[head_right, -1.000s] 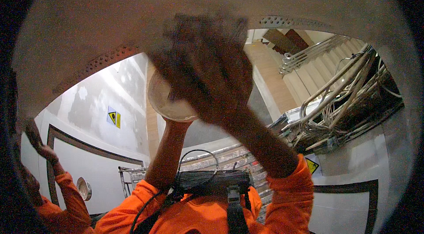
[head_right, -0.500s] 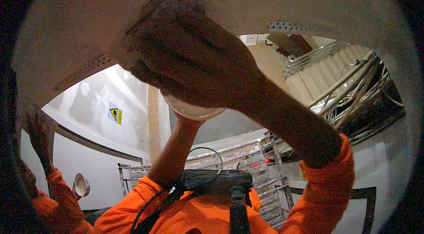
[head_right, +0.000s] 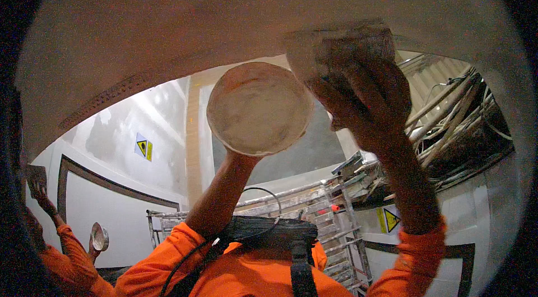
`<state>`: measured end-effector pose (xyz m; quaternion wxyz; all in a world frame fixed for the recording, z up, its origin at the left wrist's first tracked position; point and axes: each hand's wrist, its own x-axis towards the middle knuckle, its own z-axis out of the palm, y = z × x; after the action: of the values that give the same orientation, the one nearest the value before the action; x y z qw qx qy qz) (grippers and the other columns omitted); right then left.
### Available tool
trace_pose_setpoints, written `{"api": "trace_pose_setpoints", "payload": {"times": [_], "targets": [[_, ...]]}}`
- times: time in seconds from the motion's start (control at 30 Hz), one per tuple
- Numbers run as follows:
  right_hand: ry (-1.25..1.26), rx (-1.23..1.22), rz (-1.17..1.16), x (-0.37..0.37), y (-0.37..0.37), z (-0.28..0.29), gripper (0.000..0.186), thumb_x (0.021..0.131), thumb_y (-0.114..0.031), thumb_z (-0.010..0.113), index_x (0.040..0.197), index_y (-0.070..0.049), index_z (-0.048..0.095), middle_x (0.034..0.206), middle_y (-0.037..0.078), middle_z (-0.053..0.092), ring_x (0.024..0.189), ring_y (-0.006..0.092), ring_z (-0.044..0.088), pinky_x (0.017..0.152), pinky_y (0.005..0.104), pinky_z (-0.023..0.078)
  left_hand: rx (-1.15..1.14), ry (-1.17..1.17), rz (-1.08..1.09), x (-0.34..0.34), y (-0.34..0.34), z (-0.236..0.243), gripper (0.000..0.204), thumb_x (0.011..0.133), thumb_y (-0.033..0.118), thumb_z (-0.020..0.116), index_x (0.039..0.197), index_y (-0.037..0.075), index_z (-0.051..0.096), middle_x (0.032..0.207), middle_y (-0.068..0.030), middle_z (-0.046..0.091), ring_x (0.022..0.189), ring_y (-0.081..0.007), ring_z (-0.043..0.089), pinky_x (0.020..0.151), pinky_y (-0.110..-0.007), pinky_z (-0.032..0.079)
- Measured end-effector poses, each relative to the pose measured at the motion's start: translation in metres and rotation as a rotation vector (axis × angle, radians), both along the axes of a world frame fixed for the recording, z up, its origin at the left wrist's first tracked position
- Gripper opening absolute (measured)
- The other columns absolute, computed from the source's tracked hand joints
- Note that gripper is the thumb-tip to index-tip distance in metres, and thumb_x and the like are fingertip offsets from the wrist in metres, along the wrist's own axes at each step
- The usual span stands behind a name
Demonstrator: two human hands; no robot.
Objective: The person applies plaster to a wall corner with a spatula while holding a bowl of the material.
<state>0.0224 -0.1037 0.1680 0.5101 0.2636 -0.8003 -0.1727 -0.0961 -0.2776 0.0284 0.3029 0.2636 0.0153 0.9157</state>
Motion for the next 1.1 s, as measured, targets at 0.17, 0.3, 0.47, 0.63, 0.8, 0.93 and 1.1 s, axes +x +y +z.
{"api": "trace_pose_setpoints", "payload": {"times": [0.17, 0.3, 0.47, 0.63, 0.8, 0.93, 1.1], "targets": [[0.248, -0.354, -0.029, -0.060, -0.038, -0.029, 0.043, 0.069, -0.011, 0.067, 0.111, -0.018, 0.060, 0.119, 0.012, 0.050, 0.107, 0.0316, 0.049, 0.084, 0.0430, 0.042, -0.075, -0.059, 0.094, -0.001, 0.018, -0.013, 0.075, 0.079, 0.068, 0.030, 0.136, 0.019, 0.025, 0.137, -0.0111, 0.031, 0.125, -0.0315, 0.034, 0.098, -0.054, 0.033], [0.091, -0.425, -0.061, -0.038, -0.052, -0.080, 0.031, 0.082, -0.026, 0.060, 0.113, -0.022, 0.058, 0.124, 0.011, 0.047, 0.115, 0.0305, 0.042, 0.086, 0.0410, 0.041, -0.112, -0.063, 0.178, -0.013, 0.033, -0.007, 0.070, 0.083, 0.062, 0.029, 0.137, 0.018, 0.025, 0.138, -0.0109, 0.031, 0.125, -0.0309, 0.033, 0.099, -0.053, 0.032], [0.205, -0.727, -0.150, -0.016, -0.032, -0.052, 0.038, 0.084, -0.013, 0.050, 0.122, -0.006, 0.049, 0.125, 0.013, 0.049, 0.112, 0.0348, 0.047, 0.095, 0.0433, 0.036, -0.126, -0.008, 0.179, -0.017, 0.029, -0.018, 0.072, 0.081, 0.064, 0.033, 0.137, 0.019, 0.024, 0.138, -0.0114, 0.030, 0.125, -0.0322, 0.033, 0.098, -0.054, 0.033], [0.305, -0.783, -0.260, -0.031, -0.060, -0.020, 0.043, 0.085, -0.004, 0.037, 0.127, -0.004, 0.045, 0.124, 0.016, 0.049, 0.113, 0.0334, 0.047, 0.099, 0.0432, 0.034, -0.130, 0.056, 0.205, -0.022, 0.016, -0.019, 0.075, 0.078, 0.065, 0.037, 0.137, 0.020, 0.024, 0.138, -0.0120, 0.029, 0.125, -0.0335, 0.033, 0.097, -0.056, 0.034], [0.063, -0.910, -0.029, -0.036, -0.176, -0.014, 0.037, 0.088, -0.028, 0.046, 0.123, -0.017, 0.053, 0.123, 0.014, 0.049, 0.113, 0.0288, 0.047, 0.090, 0.0434, 0.038, -0.133, 0.117, 0.159, 0.045, -0.047, -0.056, 0.078, 0.076, 0.066, 0.041, 0.137, 0.021, 0.024, 0.138, -0.0126, 0.029, 0.125, -0.0347, 0.033, 0.095, -0.057, 0.035], [-0.067, -1.005, 0.060, -0.055, -0.209, -0.043, 0.057, 0.077, -0.046, 0.056, 0.127, -0.019, 0.048, 0.136, 0.010, 0.038, 0.122, 0.0337, 0.037, 0.097, 0.0532, 0.026, -0.137, 0.130, 0.081, 0.071, -0.063, -0.090, 0.080, 0.074, 0.067, 0.044, 0.137, 0.022, 0.023, 0.138, -0.0130, 0.028, 0.124, -0.0357, 0.033, 0.094, -0.058, 0.036], [-0.196, -0.843, -0.033, -0.023, -0.148, -0.061, 0.031, 0.088, -0.027, 0.049, 0.115, -0.016, 0.059, 0.115, 0.013, 0.056, 0.107, 0.0279, 0.052, 0.089, 0.0399, 0.041, -0.126, 0.225, 0.070, -0.015, -0.054, -0.037, 0.084, 0.071, 0.069, 0.048, 0.136, 0.023, 0.023, 0.138, -0.0136, 0.028, 0.124, -0.0370, 0.033, 0.093, -0.060, 0.037]]}}
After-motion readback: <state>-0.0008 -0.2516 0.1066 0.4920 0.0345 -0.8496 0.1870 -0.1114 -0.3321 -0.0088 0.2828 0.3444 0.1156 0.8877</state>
